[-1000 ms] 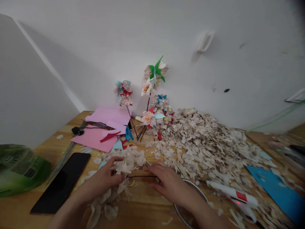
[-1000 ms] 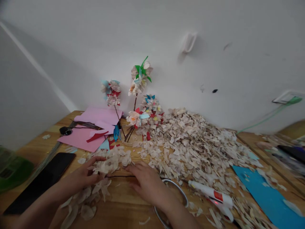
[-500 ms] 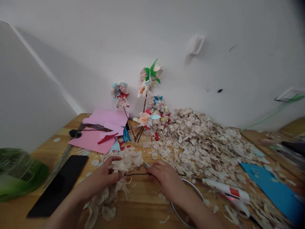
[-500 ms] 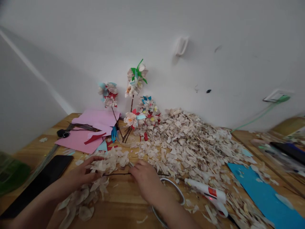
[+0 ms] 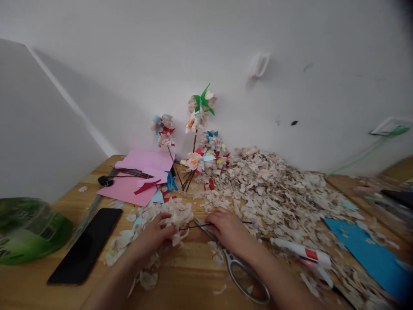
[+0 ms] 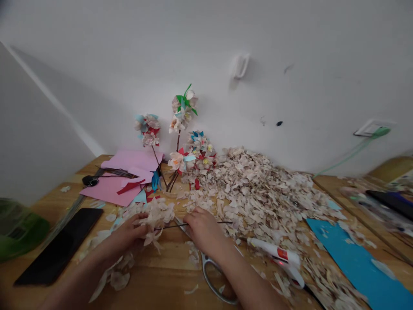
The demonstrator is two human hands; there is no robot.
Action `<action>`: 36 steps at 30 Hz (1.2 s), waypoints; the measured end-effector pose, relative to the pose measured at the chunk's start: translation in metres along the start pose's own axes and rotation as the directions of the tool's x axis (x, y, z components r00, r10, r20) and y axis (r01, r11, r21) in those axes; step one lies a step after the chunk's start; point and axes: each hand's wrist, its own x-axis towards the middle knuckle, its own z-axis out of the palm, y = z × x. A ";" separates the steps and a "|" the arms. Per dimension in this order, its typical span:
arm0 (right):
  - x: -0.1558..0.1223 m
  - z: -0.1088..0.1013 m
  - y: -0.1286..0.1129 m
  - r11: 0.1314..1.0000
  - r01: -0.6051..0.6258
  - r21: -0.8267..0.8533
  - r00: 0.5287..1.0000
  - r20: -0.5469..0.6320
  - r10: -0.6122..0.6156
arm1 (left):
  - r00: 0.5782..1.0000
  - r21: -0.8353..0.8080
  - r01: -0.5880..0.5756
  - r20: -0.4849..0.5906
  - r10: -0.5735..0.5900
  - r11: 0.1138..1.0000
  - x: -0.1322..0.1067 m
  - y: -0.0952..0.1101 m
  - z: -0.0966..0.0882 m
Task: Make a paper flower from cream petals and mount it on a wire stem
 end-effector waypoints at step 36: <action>-0.004 0.011 0.008 0.988 0.022 0.154 0.983 -0.183 0.006 | 0.999 -0.167 -0.038 0.004 0.039 0.985 0.004 0.020 0.012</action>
